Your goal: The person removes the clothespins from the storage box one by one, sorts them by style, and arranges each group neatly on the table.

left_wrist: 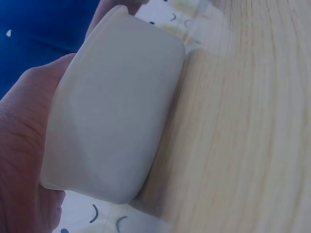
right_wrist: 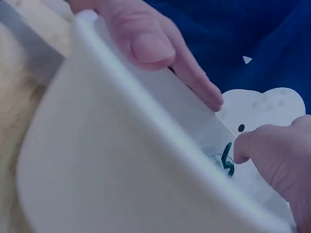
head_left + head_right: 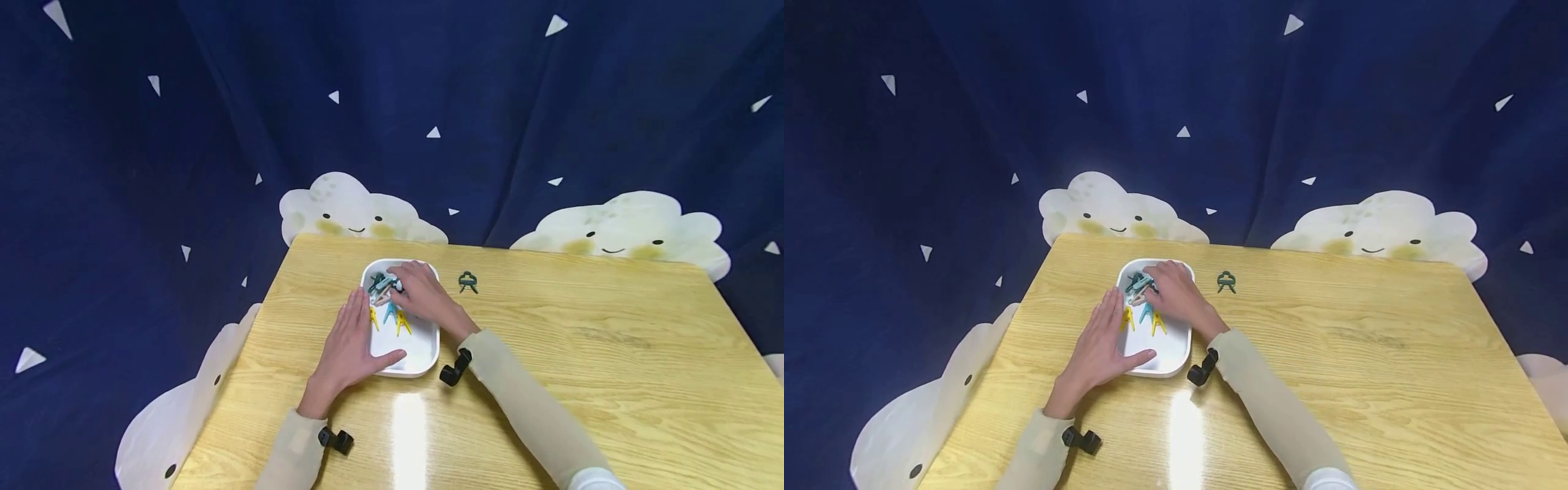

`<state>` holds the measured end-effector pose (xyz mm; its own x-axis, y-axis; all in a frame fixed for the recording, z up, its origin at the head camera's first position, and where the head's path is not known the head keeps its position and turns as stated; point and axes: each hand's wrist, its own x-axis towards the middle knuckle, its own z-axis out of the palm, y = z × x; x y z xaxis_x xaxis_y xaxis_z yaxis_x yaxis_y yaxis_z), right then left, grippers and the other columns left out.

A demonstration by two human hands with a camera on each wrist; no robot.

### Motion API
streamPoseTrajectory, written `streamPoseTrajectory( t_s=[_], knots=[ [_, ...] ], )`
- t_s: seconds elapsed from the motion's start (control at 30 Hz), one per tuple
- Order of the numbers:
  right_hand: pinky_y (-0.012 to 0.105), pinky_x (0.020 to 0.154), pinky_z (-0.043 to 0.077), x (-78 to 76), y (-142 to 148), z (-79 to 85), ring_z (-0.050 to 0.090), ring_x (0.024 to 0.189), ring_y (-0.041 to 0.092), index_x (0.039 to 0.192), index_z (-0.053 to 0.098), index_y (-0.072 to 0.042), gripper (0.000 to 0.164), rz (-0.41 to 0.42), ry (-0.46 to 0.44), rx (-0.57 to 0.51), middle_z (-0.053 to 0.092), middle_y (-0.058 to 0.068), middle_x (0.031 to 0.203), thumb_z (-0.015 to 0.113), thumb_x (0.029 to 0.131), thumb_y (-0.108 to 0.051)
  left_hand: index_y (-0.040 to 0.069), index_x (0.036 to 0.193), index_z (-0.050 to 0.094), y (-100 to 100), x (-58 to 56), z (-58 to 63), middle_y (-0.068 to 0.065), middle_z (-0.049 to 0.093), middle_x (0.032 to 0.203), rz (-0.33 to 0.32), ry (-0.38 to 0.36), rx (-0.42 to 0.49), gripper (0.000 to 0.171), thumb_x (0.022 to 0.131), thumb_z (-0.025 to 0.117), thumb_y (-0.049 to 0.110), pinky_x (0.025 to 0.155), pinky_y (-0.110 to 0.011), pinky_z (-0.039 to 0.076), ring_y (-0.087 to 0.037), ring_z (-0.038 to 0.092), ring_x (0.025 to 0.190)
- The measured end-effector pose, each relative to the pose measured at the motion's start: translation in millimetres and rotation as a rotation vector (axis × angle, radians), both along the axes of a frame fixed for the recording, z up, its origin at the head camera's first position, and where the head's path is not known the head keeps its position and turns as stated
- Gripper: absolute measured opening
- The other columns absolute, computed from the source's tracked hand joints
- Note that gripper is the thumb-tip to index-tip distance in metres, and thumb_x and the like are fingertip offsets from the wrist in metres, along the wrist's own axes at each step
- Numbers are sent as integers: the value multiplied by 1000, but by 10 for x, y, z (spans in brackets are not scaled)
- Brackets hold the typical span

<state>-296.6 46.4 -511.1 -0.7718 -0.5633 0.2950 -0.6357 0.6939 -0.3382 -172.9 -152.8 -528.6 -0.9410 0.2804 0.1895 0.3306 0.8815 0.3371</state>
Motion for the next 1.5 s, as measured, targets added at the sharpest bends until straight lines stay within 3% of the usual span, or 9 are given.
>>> streamPoseTrajectory(
  t_s=[0.2,0.4,0.57,0.8,0.93,1.17,1.27,1.5],
  knots=[
    [48,101,44,-117,-104,-48,57,111,27,149,58,-19,47,42,-52,104,67,10,125,58,102,-23,-6,164,9,-2,3,8,-16,-4,174,-11,-2,1,136,80,52,92,131,-45,12,-30,2,162],
    [47,102,43,-154,-129,-88,55,115,29,155,52,-28,48,54,-75,163,63,12,126,50,107,-22,-5,165,7,-4,-2,8,-16,-5,174,-7,-6,2,136,81,53,91,131,-44,11,-29,0,162],
    [48,103,43,-134,-126,-99,53,117,29,153,54,-28,46,58,-70,181,62,13,127,52,108,-22,-5,164,7,-8,-3,3,-17,-4,174,-7,-8,4,135,81,54,91,131,-43,11,-30,1,162],
    [40,89,41,-112,-137,-73,47,101,23,138,66,-19,32,19,-68,149,59,4,107,54,108,-22,-4,165,7,-11,4,9,-17,-2,175,-1,-15,13,135,81,54,90,131,-44,12,-28,0,162],
    [40,90,42,-115,-137,-69,49,99,24,126,71,-15,24,23,-48,143,61,3,104,57,107,-19,-4,165,9,-1,10,20,-19,2,175,3,-18,12,134,81,56,89,131,-43,12,-27,0,162],
    [44,101,42,-110,-142,-94,51,104,27,134,69,-13,31,27,-15,200,59,7,102,57,107,-20,-4,165,10,2,9,19,-19,3,175,5,-13,10,134,80,55,90,131,-44,12,-28,1,162],
    [45,106,40,-112,-148,-100,51,104,27,131,70,-12,30,26,-8,224,58,7,103,59,105,-22,-5,165,9,1,7,13,-18,2,175,1,-9,10,134,80,55,90,131,-45,13,-29,3,162],
    [44,103,40,-123,-147,-90,48,100,24,116,72,-11,24,30,-31,214,58,4,104,69,95,-23,-4,165,8,-5,3,2,-20,5,174,3,0,4,135,81,54,90,131,-45,14,-32,6,162]
  ],
)
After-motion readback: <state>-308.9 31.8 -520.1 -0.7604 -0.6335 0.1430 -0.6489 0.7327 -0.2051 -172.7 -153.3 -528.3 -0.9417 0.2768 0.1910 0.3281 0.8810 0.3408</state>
